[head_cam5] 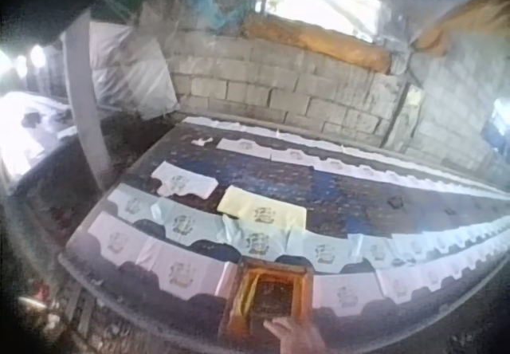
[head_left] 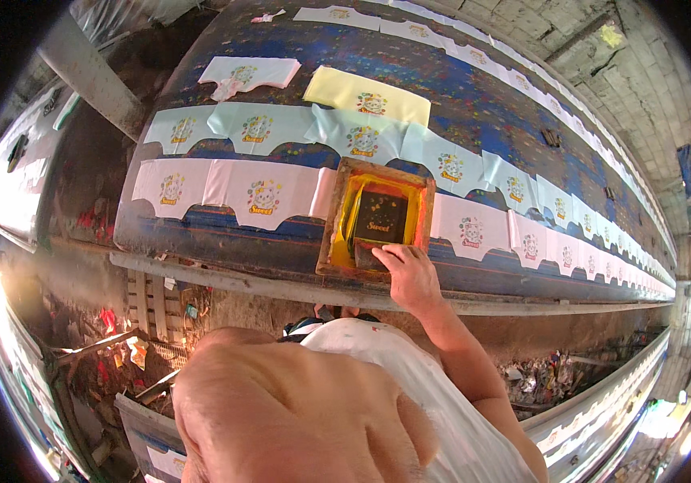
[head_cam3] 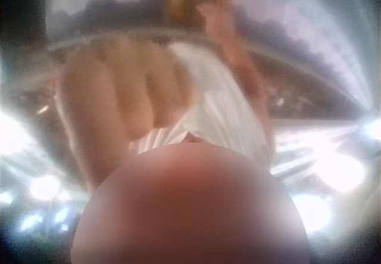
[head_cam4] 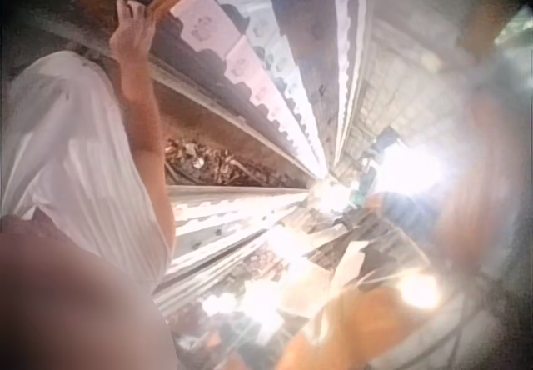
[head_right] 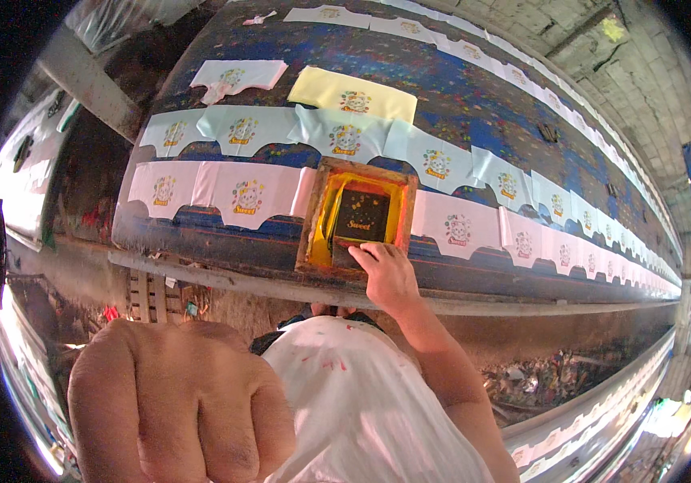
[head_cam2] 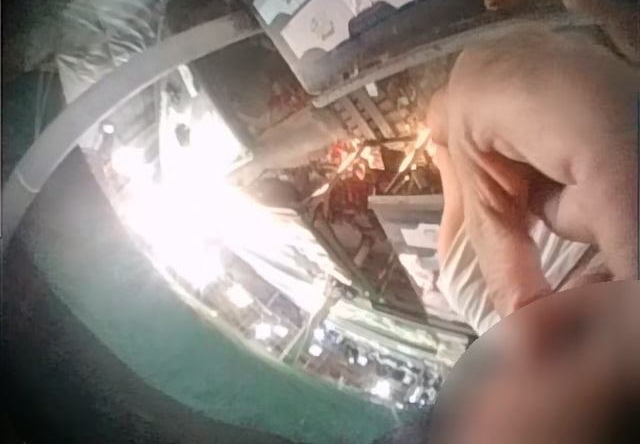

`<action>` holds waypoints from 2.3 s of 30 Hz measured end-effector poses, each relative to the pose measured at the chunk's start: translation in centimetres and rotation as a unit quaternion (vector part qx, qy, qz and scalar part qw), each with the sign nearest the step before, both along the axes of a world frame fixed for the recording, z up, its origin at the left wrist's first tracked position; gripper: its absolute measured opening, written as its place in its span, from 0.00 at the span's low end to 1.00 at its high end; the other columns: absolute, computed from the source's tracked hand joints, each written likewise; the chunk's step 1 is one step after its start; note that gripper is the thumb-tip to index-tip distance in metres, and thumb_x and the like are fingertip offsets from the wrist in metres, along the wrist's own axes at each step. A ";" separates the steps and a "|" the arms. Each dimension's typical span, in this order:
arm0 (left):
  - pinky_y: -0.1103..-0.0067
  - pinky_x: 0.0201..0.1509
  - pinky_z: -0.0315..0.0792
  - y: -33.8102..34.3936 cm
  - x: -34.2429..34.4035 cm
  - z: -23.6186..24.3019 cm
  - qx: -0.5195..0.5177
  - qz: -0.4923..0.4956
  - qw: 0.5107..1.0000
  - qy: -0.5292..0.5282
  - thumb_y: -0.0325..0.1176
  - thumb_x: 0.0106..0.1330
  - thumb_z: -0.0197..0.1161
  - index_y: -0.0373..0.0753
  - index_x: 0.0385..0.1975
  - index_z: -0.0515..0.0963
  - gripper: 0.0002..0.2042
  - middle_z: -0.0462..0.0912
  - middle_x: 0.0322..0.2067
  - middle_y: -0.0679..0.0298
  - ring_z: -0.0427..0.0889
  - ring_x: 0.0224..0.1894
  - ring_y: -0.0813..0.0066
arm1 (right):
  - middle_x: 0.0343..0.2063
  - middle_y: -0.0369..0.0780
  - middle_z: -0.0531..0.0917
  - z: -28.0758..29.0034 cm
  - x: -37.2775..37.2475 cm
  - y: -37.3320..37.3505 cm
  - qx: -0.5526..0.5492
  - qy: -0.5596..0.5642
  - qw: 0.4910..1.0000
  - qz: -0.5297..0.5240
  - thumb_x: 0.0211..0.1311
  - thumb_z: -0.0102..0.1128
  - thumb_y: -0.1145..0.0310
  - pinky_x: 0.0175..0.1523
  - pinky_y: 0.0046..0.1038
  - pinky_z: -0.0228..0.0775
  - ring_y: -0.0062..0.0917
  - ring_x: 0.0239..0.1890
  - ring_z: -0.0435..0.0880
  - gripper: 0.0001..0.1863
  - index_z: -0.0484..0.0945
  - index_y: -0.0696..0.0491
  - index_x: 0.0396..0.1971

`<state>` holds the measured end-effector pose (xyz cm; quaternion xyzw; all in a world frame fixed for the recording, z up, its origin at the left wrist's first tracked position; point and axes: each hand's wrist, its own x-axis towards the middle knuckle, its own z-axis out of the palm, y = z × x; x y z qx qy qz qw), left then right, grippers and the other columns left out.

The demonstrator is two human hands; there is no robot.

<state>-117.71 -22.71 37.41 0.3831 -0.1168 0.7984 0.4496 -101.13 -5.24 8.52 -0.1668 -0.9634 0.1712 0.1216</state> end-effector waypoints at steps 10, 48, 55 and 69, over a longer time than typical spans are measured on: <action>0.80 0.15 0.48 -0.7 0.2 -0.2 0.008 -0.004 1.000 0.013 0.42 0.82 0.76 0.44 0.52 0.93 0.10 0.70 0.13 0.77 0.58 0.13 0.87 | 0.63 0.41 0.83 0.3 1.3 -1.6 -0.041 -0.018 0.999 0.009 0.65 0.80 0.67 0.71 0.47 0.79 0.44 0.64 0.83 0.28 0.87 0.50 0.66; 0.55 0.80 0.71 5.7 -7.3 -35.4 -0.523 0.437 0.518 0.517 0.24 0.66 0.76 0.39 0.75 0.78 0.34 0.79 0.74 0.47 0.73 0.78 0.42 | 0.71 0.51 0.82 -0.7 5.8 -2.9 -0.140 0.167 0.954 -0.206 0.71 0.77 0.72 0.77 0.47 0.74 0.52 0.73 0.80 0.25 0.86 0.56 0.67; 0.60 0.83 0.70 5.3 -6.1 -35.8 -0.559 0.426 0.523 0.483 0.20 0.61 0.72 0.39 0.64 0.88 0.28 0.80 0.76 0.46 0.76 0.78 0.47 | 0.71 0.51 0.82 -2.4 7.9 -1.9 -0.320 0.155 0.905 -0.233 0.74 0.75 0.72 0.73 0.41 0.80 0.45 0.71 0.84 0.27 0.82 0.57 0.70; 0.61 0.86 0.65 15.5 8.1 -35.3 -0.515 0.454 0.592 0.422 0.18 0.58 0.73 0.39 0.41 0.90 0.12 0.79 0.77 0.43 0.75 0.81 0.50 | 0.68 0.53 0.85 -3.0 21.0 6.7 -0.318 0.207 0.877 -0.295 0.71 0.75 0.74 0.75 0.42 0.78 0.47 0.71 0.85 0.24 0.85 0.57 0.66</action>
